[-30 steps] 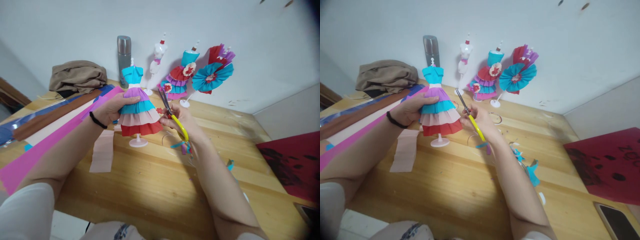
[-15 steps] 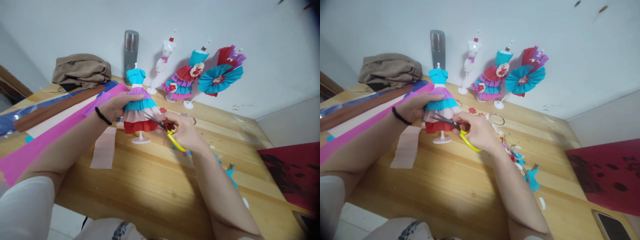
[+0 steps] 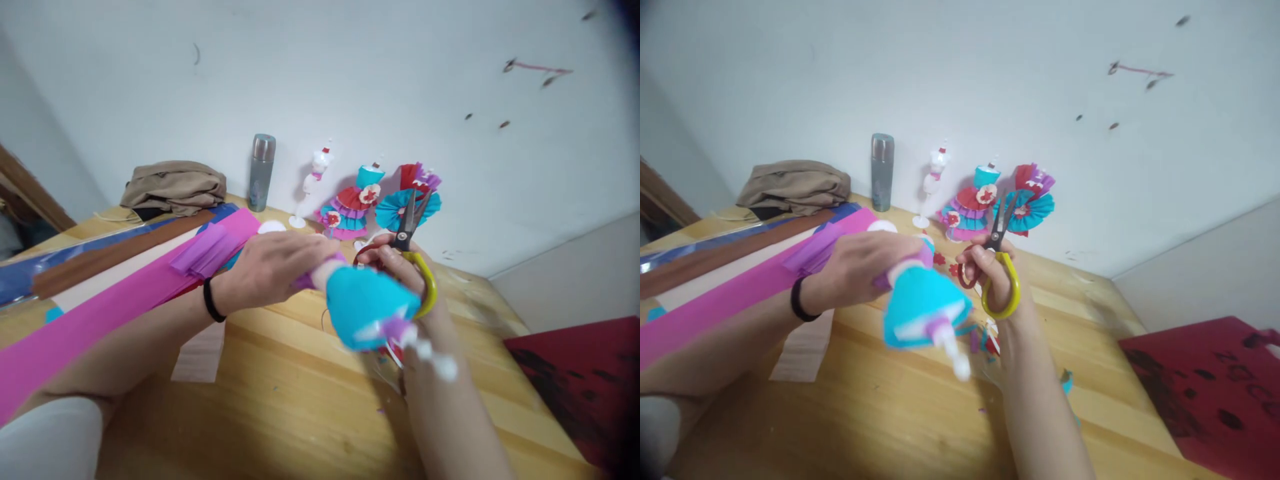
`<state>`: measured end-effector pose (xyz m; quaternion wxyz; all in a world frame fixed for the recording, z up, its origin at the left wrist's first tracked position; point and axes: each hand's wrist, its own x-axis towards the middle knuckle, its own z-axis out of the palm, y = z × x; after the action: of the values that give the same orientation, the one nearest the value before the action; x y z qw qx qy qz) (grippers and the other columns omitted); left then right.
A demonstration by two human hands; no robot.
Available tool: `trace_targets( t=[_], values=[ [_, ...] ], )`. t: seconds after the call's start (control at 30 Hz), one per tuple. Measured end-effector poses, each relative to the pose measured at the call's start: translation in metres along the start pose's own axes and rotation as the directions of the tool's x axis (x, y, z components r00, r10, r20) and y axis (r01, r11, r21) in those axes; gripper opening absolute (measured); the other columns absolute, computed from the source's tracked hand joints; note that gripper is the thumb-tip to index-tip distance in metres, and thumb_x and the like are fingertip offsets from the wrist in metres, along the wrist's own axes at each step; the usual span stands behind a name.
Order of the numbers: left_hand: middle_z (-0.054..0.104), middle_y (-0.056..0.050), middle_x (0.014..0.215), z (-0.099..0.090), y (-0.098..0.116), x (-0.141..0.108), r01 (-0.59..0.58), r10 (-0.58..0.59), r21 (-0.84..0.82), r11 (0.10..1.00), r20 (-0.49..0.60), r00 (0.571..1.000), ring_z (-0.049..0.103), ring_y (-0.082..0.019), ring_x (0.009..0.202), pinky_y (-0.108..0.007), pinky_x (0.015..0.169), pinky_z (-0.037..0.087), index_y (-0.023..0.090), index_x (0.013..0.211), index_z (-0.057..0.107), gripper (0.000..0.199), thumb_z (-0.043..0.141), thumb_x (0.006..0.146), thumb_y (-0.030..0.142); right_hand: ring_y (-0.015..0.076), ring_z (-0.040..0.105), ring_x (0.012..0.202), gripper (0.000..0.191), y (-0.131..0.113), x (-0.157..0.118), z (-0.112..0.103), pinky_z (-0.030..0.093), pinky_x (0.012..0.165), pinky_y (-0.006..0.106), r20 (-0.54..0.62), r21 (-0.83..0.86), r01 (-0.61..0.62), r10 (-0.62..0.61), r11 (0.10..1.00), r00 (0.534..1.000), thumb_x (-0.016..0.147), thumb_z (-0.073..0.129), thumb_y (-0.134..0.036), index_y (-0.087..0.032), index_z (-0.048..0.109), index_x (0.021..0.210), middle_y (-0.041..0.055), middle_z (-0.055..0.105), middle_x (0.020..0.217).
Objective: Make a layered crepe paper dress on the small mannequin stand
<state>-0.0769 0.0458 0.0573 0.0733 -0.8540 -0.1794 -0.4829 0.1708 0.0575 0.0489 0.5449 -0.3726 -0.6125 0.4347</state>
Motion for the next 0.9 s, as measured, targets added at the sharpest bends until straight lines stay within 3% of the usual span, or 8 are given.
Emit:
trace_targets(
  t=[0.03,0.1,0.17,0.23,0.37,0.47,0.67,0.9],
  values=[
    [0.076,-0.006,0.112,0.002,0.003,-0.002,-0.162,0.161,0.131,0.978,0.022,0.987,0.071,-0.020,0.104,-0.031,0.093,0.055,0.021,0.117,0.064,0.024,0.061,0.093,0.022,0.0140,0.053,0.047,0.033,0.000,0.001,-0.003,0.044,0.043,0.029,-0.024,0.022,-0.025,0.026,0.999,0.999,0.076,0.075,-0.052,-0.029,0.058,0.091,-0.0024,0.068,0.069],
    [0.076,-0.006,0.110,0.008,0.010,-0.008,-0.360,0.352,0.334,0.871,0.087,0.932,0.070,-0.020,0.106,-0.033,0.097,0.054,0.019,0.113,0.065,0.019,0.060,0.094,0.019,0.0134,0.053,0.047,0.038,0.003,0.003,-0.005,0.044,0.042,0.028,-0.066,0.069,-0.073,0.078,0.995,0.995,0.070,0.080,-0.051,-0.027,0.058,0.089,-0.0021,0.068,0.067],
    [0.076,-0.005,0.108,0.015,0.018,-0.013,-0.430,0.419,0.421,0.799,0.122,0.900,0.071,-0.021,0.103,-0.034,0.096,0.055,0.018,0.108,0.067,0.016,0.063,0.093,0.024,0.0129,0.053,0.047,0.042,0.008,0.004,-0.005,0.043,0.041,0.026,-0.053,0.068,-0.112,0.115,0.991,0.992,0.068,0.080,-0.054,-0.026,0.057,0.089,-0.0017,0.068,0.065],
    [0.076,-0.005,0.109,0.023,0.025,-0.020,-0.453,0.446,0.410,0.792,0.118,0.887,0.072,-0.021,0.101,-0.035,0.095,0.055,0.018,0.108,0.068,0.019,0.065,0.092,0.026,0.0128,0.055,0.048,0.043,0.014,0.005,-0.004,0.044,0.041,0.025,-0.031,0.049,-0.145,0.146,0.988,0.989,0.068,0.079,-0.055,-0.025,0.058,0.090,-0.0008,0.067,0.064],
    [0.076,-0.005,0.107,0.039,0.032,-0.043,-0.442,0.442,0.343,0.829,0.081,0.893,0.072,-0.023,0.100,-0.036,0.093,0.056,0.018,0.108,0.068,0.021,0.068,0.089,0.027,0.0105,0.051,0.044,0.048,0.025,0.006,0.000,0.039,0.038,0.022,-0.015,0.004,-0.219,0.219,0.976,0.976,0.063,0.084,-0.055,-0.023,0.058,0.088,-0.0020,0.066,0.060],
    [0.077,-0.004,0.107,0.048,0.031,-0.063,-0.429,0.412,0.313,0.847,0.124,0.903,0.072,-0.022,0.100,-0.037,0.093,0.055,0.018,0.106,0.069,0.018,0.067,0.090,0.024,0.0105,0.054,0.047,0.049,0.030,0.005,0.001,0.040,0.039,0.021,0.009,-0.042,-0.291,0.292,0.956,0.956,0.060,0.087,-0.053,-0.022,0.058,0.084,0.0007,0.069,0.065],
    [0.075,-0.006,0.107,0.054,0.028,-0.082,-0.441,0.366,0.257,0.860,0.292,0.884,0.070,-0.022,0.097,-0.037,0.087,0.054,0.017,0.109,0.067,0.018,0.065,0.091,0.020,0.0075,0.052,0.049,0.036,0.033,0.002,0.003,0.038,0.041,0.018,0.083,-0.182,-0.347,0.366,0.920,0.927,0.072,0.080,-0.046,-0.021,0.060,0.088,-0.0020,0.069,0.068],
    [0.070,-0.013,0.117,0.041,0.033,-0.073,-0.339,0.198,0.168,0.926,0.548,0.813,0.064,-0.027,0.109,-0.045,0.096,0.050,0.017,0.114,0.064,0.022,0.054,0.094,0.019,0.0083,0.052,0.046,0.041,0.037,0.006,0.003,0.038,0.039,0.019,0.067,-0.190,-0.374,0.392,0.908,0.918,0.062,0.088,-0.042,-0.023,0.060,0.083,-0.0014,0.068,0.064]
  ],
)
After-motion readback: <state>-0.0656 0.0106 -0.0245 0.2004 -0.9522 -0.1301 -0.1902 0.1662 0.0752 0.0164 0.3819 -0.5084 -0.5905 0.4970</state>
